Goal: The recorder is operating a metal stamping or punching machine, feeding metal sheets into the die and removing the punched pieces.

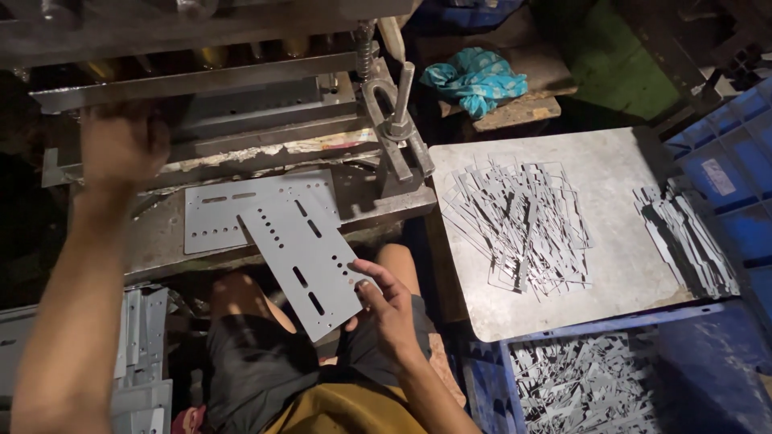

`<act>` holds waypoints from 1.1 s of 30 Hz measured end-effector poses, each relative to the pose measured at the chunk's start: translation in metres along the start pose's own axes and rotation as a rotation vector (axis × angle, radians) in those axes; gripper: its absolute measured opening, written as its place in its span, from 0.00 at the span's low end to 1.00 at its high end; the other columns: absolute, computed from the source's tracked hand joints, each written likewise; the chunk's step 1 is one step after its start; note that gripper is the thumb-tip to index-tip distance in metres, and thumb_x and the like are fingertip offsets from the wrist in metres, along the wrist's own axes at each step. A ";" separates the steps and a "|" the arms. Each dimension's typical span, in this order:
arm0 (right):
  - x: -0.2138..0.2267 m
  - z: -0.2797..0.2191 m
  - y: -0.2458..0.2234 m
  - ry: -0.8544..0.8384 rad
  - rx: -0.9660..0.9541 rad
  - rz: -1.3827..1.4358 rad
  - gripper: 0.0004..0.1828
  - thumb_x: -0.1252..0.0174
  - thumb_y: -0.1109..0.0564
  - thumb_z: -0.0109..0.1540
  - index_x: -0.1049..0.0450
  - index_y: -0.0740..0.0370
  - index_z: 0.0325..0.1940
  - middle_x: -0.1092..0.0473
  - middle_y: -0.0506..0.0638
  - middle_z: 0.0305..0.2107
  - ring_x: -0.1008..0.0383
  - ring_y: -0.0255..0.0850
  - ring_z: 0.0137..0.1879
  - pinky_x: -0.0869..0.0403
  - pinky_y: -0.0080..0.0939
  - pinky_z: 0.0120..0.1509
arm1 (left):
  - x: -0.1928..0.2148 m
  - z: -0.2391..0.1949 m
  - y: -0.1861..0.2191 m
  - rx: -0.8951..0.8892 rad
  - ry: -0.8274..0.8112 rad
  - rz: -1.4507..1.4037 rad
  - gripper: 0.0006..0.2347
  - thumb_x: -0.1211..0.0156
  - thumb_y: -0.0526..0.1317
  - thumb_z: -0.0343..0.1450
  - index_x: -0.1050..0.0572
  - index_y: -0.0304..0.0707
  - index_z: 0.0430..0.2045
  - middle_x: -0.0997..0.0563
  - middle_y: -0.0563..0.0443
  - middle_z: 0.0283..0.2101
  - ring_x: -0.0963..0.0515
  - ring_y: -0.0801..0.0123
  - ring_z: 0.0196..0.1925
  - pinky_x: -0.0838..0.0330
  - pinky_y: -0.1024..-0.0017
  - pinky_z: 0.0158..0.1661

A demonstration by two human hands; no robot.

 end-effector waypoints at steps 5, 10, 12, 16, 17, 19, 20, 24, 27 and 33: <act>0.007 0.000 0.009 -0.011 0.041 0.020 0.19 0.51 0.65 0.70 0.30 0.72 0.65 0.26 0.55 0.36 0.25 0.37 0.31 0.24 0.35 0.29 | 0.031 0.006 0.027 -0.022 0.112 0.094 0.11 0.43 0.37 0.75 0.24 0.37 0.51 0.23 0.37 0.55 0.28 0.43 0.61 0.34 0.46 0.63; -0.002 -0.002 0.003 0.004 -0.009 -0.002 0.19 0.52 0.64 0.68 0.31 0.70 0.63 0.25 0.55 0.38 0.23 0.38 0.32 0.23 0.37 0.28 | 0.024 -0.009 0.010 0.136 -0.019 -0.448 0.06 0.44 0.38 0.72 0.21 0.47 0.40 0.18 0.48 0.52 0.25 0.54 0.59 0.31 0.56 0.60; 0.000 -0.003 0.002 0.040 -0.011 0.035 0.19 0.52 0.65 0.67 0.31 0.70 0.62 0.25 0.55 0.39 0.22 0.38 0.32 0.22 0.37 0.27 | 0.034 -0.013 0.017 0.146 0.036 -0.356 0.14 0.50 0.36 0.69 0.22 0.43 0.47 0.21 0.42 0.54 0.30 0.49 0.62 0.36 0.52 0.64; -0.001 -0.003 0.001 0.026 -0.010 0.018 0.19 0.51 0.65 0.67 0.31 0.70 0.62 0.26 0.55 0.39 0.22 0.38 0.33 0.22 0.37 0.28 | 0.037 -0.015 0.052 -0.027 0.051 0.444 0.27 0.40 0.49 0.65 0.19 0.41 0.60 0.18 0.45 0.53 0.27 0.50 0.62 0.35 0.54 0.57; -0.002 -0.002 0.001 0.018 -0.002 0.009 0.19 0.51 0.65 0.68 0.31 0.70 0.63 0.26 0.55 0.39 0.23 0.38 0.34 0.22 0.37 0.28 | 0.039 -0.017 0.064 -0.076 0.044 0.411 0.25 0.41 0.47 0.64 0.19 0.44 0.57 0.17 0.46 0.51 0.25 0.56 0.60 0.36 0.52 0.60; -0.003 -0.003 0.002 0.006 -0.001 -0.002 0.19 0.51 0.65 0.68 0.31 0.70 0.63 0.26 0.55 0.39 0.23 0.37 0.34 0.22 0.37 0.28 | 0.038 -0.031 0.077 -0.118 0.033 0.381 0.23 0.43 0.45 0.63 0.18 0.47 0.53 0.16 0.48 0.50 0.24 0.62 0.57 0.36 0.49 0.62; -0.003 -0.002 0.002 0.016 0.002 0.017 0.19 0.51 0.65 0.67 0.32 0.70 0.63 0.26 0.55 0.40 0.24 0.37 0.34 0.22 0.37 0.28 | 0.033 -0.040 0.072 -0.045 -0.004 0.181 0.19 0.43 0.42 0.68 0.18 0.45 0.53 0.17 0.46 0.47 0.23 0.59 0.55 0.34 0.51 0.60; -0.002 0.000 0.006 -0.004 0.051 0.029 0.19 0.49 0.65 0.67 0.33 0.69 0.63 0.27 0.55 0.42 0.24 0.38 0.35 0.22 0.37 0.28 | 0.060 -0.070 0.111 -0.115 0.101 -0.275 0.11 0.45 0.30 0.71 0.21 0.46 0.43 0.15 0.53 0.52 0.19 0.68 0.47 0.28 0.61 0.62; -0.009 -0.003 0.007 -0.085 0.098 0.002 0.20 0.47 0.63 0.69 0.36 0.71 0.65 0.27 0.55 0.46 0.23 0.39 0.35 0.22 0.38 0.32 | 0.104 -0.077 0.133 -0.137 0.095 -0.172 0.11 0.41 0.26 0.66 0.21 0.43 0.38 0.14 0.51 0.46 0.16 0.62 0.48 0.27 0.59 0.50; 0.001 -0.013 0.027 -0.217 0.198 0.345 0.31 0.44 0.51 0.70 0.46 0.70 0.69 0.26 0.59 0.45 0.22 0.44 0.33 0.23 0.41 0.32 | 0.112 -0.123 0.041 0.433 0.282 -0.856 0.10 0.45 0.27 0.71 0.25 0.32 0.45 0.18 0.52 0.39 0.20 0.71 0.34 0.25 0.79 0.32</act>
Point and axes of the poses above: each hand's wrist, its own z-axis towards the middle knuckle, its own x-axis out of the back of the hand, y = z × x, the point moved 10 cm from there along z, towards the middle knuckle
